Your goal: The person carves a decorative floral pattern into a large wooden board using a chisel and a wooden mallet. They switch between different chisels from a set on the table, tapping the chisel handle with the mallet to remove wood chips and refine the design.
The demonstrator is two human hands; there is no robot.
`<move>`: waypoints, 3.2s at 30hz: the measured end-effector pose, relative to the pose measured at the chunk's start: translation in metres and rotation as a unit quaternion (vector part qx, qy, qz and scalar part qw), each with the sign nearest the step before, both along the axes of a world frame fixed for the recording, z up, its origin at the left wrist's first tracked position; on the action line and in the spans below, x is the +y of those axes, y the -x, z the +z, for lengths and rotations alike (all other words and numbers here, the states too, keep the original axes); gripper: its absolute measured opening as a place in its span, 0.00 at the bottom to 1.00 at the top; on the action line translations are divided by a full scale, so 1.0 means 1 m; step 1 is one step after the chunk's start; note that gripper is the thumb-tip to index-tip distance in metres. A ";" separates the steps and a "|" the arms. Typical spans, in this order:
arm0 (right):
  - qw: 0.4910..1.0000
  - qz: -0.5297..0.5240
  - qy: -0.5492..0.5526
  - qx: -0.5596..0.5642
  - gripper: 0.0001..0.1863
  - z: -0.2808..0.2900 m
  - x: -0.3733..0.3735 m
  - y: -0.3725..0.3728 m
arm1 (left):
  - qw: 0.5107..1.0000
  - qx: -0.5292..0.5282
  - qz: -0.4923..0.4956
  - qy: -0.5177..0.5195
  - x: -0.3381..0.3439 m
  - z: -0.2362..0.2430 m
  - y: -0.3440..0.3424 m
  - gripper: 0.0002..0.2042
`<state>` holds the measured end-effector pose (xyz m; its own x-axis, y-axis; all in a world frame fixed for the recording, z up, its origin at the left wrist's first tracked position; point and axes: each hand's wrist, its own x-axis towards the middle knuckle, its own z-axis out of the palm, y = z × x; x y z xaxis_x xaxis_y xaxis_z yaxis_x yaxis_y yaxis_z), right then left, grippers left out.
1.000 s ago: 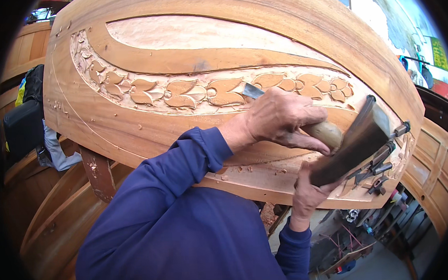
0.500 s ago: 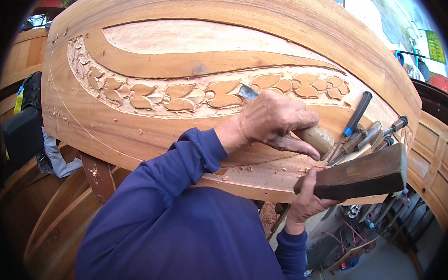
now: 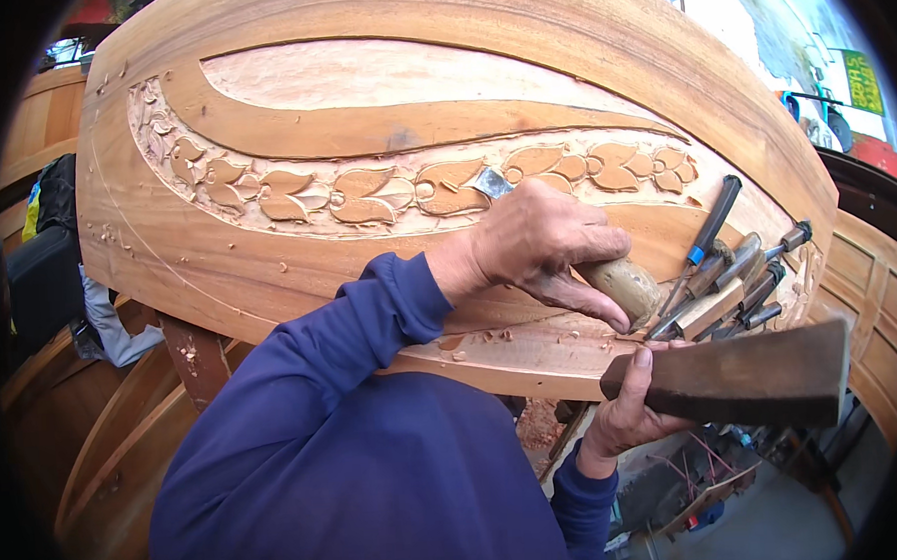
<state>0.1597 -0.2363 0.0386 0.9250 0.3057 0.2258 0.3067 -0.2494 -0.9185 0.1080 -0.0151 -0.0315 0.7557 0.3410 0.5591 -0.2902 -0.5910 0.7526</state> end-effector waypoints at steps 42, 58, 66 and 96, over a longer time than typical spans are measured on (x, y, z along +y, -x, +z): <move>0.975 0.209 0.050 0.052 0.39 0.008 0.051 -0.190 | 0.918 0.088 0.387 -0.013 0.001 -0.007 -0.089 0.31; 0.916 0.343 0.187 0.087 0.42 -0.042 0.085 -0.219 | 0.910 0.048 0.411 -0.015 0.003 -0.012 -0.086 0.31; 0.909 0.372 0.179 0.048 0.42 -0.040 0.100 -0.213 | 0.908 0.062 0.414 0.000 0.004 -0.011 -0.082 0.29; 0.927 0.363 0.099 0.001 0.42 -0.013 0.121 -0.206 | 0.903 -0.031 0.428 0.019 0.006 -0.003 -0.055 0.30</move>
<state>0.3652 -0.1156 0.0255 0.4605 0.8823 0.0975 0.4583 -0.1422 -0.8773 0.1633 -0.0086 -0.0349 0.1738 0.8048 0.5676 0.2182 -0.5935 0.7747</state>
